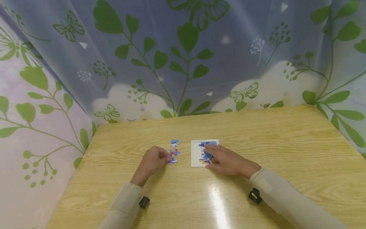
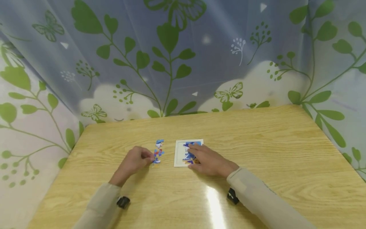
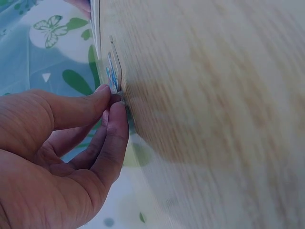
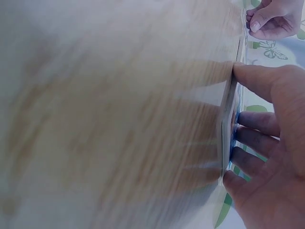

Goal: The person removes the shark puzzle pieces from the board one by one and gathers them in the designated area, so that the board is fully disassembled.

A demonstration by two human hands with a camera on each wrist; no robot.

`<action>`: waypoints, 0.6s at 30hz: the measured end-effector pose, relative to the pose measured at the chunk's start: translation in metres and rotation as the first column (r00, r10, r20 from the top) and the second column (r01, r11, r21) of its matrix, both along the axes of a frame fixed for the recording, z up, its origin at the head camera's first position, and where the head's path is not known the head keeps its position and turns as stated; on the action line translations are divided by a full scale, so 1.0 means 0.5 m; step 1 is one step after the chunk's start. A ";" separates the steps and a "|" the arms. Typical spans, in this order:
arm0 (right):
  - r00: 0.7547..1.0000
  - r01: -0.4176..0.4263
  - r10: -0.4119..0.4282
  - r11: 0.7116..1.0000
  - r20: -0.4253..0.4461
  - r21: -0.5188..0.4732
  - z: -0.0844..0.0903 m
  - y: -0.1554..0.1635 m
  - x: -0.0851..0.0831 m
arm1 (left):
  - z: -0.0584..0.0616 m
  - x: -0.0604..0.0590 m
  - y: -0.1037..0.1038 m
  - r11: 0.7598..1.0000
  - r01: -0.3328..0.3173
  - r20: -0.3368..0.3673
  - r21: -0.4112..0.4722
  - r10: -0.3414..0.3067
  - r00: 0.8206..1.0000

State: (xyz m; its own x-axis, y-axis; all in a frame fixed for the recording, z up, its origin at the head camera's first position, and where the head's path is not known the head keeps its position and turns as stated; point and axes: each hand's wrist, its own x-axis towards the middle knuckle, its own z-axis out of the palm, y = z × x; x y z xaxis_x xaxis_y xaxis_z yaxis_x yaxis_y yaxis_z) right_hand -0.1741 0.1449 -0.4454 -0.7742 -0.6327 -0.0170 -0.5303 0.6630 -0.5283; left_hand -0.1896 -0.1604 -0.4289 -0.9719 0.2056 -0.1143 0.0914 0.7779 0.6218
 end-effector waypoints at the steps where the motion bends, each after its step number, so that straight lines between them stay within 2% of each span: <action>1: 1.000 -0.001 0.001 1.000 0.000 0.001 0.000 0.001 0.000 | 0.001 0.000 0.001 1.000 0.000 0.001 0.003 0.000 1.000; 5: 1.000 -0.011 0.011 1.000 -0.011 0.003 0.001 0.003 0.002 | 0.005 0.001 0.005 1.000 0.003 -0.003 0.008 -0.003 1.000; 10: 0.999 -0.015 0.015 1.000 -0.045 0.003 0.003 0.006 0.005 | 0.012 -0.002 0.013 1.000 0.021 -0.044 0.020 -0.020 0.999; 14: 0.997 0.015 -0.013 1.000 -0.079 0.020 0.002 0.011 0.011 | 0.013 -0.010 0.028 0.997 0.064 -0.078 0.043 -0.060 0.995; 18: 0.995 0.045 -0.043 0.999 -0.094 0.022 0.000 0.018 0.014 | 0.014 -0.017 0.049 0.993 0.100 -0.062 0.062 -0.097 0.993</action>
State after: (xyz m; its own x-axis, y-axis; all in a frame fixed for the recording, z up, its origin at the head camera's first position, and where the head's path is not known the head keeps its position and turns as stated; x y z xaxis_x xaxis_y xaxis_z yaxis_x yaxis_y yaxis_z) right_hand -0.1672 0.1541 -0.4456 -0.8000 -0.5986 0.0420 -0.5470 0.6988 -0.4610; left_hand -0.1983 -0.1359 -0.4217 -0.9512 0.3058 -0.0413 0.2033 0.7215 0.6619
